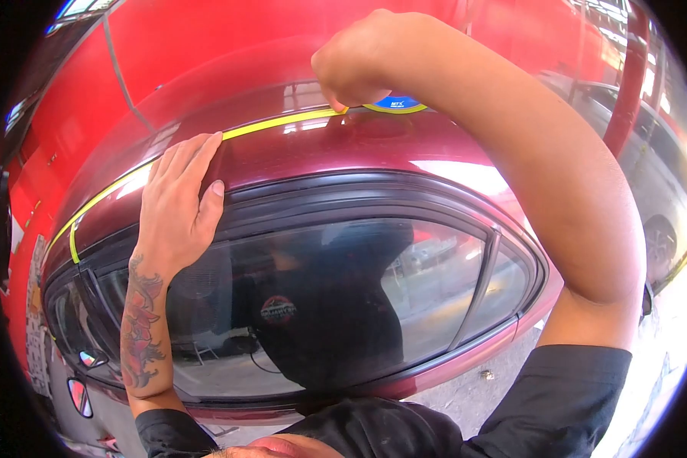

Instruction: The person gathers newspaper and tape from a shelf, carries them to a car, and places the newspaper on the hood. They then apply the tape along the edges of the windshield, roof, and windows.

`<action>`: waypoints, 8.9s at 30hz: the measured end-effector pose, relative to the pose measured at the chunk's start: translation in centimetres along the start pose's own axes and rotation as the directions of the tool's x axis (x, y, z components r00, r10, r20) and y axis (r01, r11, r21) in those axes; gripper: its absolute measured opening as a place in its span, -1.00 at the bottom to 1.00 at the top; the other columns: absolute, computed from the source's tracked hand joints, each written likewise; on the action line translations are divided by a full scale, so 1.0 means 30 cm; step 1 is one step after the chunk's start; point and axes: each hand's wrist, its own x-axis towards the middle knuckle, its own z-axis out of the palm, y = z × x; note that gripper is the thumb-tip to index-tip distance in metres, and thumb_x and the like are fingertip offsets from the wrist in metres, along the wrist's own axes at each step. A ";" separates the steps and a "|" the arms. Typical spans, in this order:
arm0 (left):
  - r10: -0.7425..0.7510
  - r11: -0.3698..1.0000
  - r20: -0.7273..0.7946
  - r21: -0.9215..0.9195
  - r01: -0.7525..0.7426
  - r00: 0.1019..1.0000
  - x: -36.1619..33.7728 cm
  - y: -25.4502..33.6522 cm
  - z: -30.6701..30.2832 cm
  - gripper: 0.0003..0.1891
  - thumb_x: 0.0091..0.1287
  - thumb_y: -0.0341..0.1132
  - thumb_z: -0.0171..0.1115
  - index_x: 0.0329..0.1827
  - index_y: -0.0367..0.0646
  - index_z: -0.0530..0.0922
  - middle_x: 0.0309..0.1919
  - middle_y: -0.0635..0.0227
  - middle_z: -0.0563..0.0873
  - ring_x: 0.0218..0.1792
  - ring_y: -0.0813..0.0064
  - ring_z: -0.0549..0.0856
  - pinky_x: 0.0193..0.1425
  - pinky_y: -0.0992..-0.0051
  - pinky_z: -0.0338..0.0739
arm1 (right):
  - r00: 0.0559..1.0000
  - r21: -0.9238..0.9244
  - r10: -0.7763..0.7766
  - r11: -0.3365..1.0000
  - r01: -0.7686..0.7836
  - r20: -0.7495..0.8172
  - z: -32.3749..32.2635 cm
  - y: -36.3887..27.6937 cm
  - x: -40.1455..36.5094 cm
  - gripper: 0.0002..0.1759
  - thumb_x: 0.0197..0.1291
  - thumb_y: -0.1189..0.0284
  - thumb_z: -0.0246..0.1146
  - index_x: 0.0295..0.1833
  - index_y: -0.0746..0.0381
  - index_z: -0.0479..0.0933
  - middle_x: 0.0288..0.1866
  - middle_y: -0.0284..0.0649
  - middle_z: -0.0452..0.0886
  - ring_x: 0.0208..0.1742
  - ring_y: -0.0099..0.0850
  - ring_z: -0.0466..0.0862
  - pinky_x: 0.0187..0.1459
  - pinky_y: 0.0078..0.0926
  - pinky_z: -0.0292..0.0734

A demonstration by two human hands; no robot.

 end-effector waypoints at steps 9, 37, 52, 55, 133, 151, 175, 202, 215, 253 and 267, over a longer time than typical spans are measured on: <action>-0.039 0.998 0.060 -0.049 0.042 0.997 -0.006 0.000 -0.013 -0.49 0.35 -0.31 0.13 0.36 -0.31 0.50 0.26 -0.03 0.59 0.31 -0.06 0.53 0.44 0.09 0.36 | 0.999 0.006 0.008 1.000 -0.008 -0.052 0.008 -0.003 -0.006 -0.69 0.24 0.47 0.29 0.02 -0.06 0.80 -0.08 -0.30 0.82 0.00 -0.23 0.77 -0.04 -0.23 0.65; 0.035 0.997 0.092 -0.070 -0.029 0.995 0.115 0.138 0.075 -0.49 0.38 -0.26 0.16 0.36 -0.34 0.48 0.25 0.04 0.59 0.31 0.05 0.51 0.45 0.13 0.34 | 0.992 -0.013 -0.051 0.999 0.049 -0.120 0.070 0.020 0.005 -0.66 0.19 0.47 0.29 0.02 -0.09 0.80 -0.13 -0.30 0.81 -0.08 -0.22 0.77 -0.15 -0.24 0.64; -0.006 0.998 0.052 -0.061 0.009 0.999 0.238 0.314 0.134 -0.54 0.34 -0.28 0.16 0.27 -0.31 0.54 0.16 0.11 0.67 0.23 0.13 0.59 0.38 0.15 0.39 | 0.940 0.178 -0.228 0.944 0.277 -0.253 0.084 0.145 0.010 -0.63 0.19 0.39 0.35 0.14 0.06 0.71 -0.08 -0.12 0.79 -0.02 -0.09 0.76 -0.04 -0.14 0.65; -0.127 0.990 0.164 -0.037 0.135 0.978 0.253 0.361 0.108 -0.51 0.35 -0.40 0.12 0.37 -0.25 0.48 0.25 0.05 0.62 0.31 0.07 0.53 0.46 0.15 0.32 | 0.849 0.312 -0.333 0.824 0.473 -0.410 0.153 0.243 0.050 -0.48 0.14 0.41 0.37 0.28 0.14 0.60 -0.04 -0.02 0.76 -0.02 -0.07 0.75 -0.02 -0.13 0.65; -0.611 0.706 0.085 0.507 0.494 0.787 0.313 0.458 0.154 -0.55 0.49 -0.18 -0.10 0.22 -0.26 0.61 0.18 0.02 0.68 0.30 0.06 0.58 0.59 0.08 0.21 | 0.762 -0.042 -0.549 0.820 0.571 -0.343 0.420 0.547 -0.070 -0.59 0.06 0.46 0.34 0.08 0.06 0.77 -0.20 -0.11 0.80 -0.17 -0.16 0.80 -0.11 -0.25 0.71; -0.626 0.725 0.153 0.474 0.499 0.764 0.340 0.479 0.137 -0.54 0.48 -0.25 -0.11 0.26 -0.30 0.59 0.23 0.00 0.65 0.34 0.01 0.55 0.64 0.11 0.17 | 0.730 0.284 -0.570 0.679 0.677 -0.377 0.420 0.626 -0.010 -0.53 0.26 0.56 0.09 0.21 0.11 0.72 -0.06 -0.08 0.78 -0.14 -0.24 0.76 -0.12 -0.29 0.66; -0.392 0.899 0.182 0.283 0.333 0.902 0.428 0.645 0.218 -0.58 0.38 -0.36 0.00 0.24 -0.21 0.61 0.11 0.11 0.63 0.16 0.04 0.60 0.32 0.18 0.46 | 0.812 0.041 -0.545 0.825 0.564 -0.207 0.373 0.565 -0.050 -0.63 0.34 0.38 0.16 0.18 0.15 0.70 0.01 -0.11 0.78 -0.01 -0.18 0.77 0.00 -0.28 0.65; -0.314 0.949 0.174 0.031 0.314 0.933 0.493 0.687 0.293 -0.62 0.39 -0.35 -0.02 0.11 -0.35 0.65 0.00 0.19 0.64 0.08 0.17 0.63 0.27 0.28 0.48 | 0.827 0.367 -0.460 0.744 0.558 -0.324 0.671 0.795 -0.183 -0.52 0.39 0.62 0.17 0.38 0.12 0.59 -0.29 0.02 0.67 -0.28 -0.20 0.68 -0.18 -0.21 0.55; -0.319 0.948 0.199 0.066 0.312 0.927 0.494 0.695 0.283 -0.59 0.38 -0.32 -0.03 0.15 -0.32 0.64 0.06 0.18 0.62 0.12 0.15 0.63 0.29 0.27 0.48 | 0.774 0.285 -0.470 0.742 0.606 -0.423 0.705 0.785 -0.151 -0.54 0.39 0.56 0.13 0.34 0.04 0.62 -0.22 -0.01 0.74 -0.24 -0.09 0.71 -0.14 -0.18 0.59; -0.140 0.938 0.070 0.328 0.110 0.988 0.613 0.961 0.494 -0.67 0.36 -0.16 0.13 0.07 -0.03 0.72 -0.12 0.21 0.62 -0.04 0.20 0.61 0.27 0.14 0.45 | 0.971 0.311 -0.001 0.947 0.078 -0.241 0.665 0.629 -0.141 -0.72 0.10 0.32 0.35 -0.06 0.10 0.77 -0.05 -0.18 0.80 0.01 -0.23 0.79 -0.05 -0.25 0.63; -0.099 0.912 0.011 0.400 0.086 0.995 0.614 0.970 0.529 -0.65 0.40 -0.08 0.08 0.07 0.00 0.72 0.01 0.11 0.69 0.11 0.12 0.66 0.35 0.04 0.41 | 0.825 0.389 0.481 0.850 -0.356 -0.296 1.037 0.878 -0.146 -0.68 0.27 0.25 0.22 -0.08 0.23 0.73 -0.07 -0.01 0.76 0.02 -0.02 0.74 -0.02 -0.09 0.64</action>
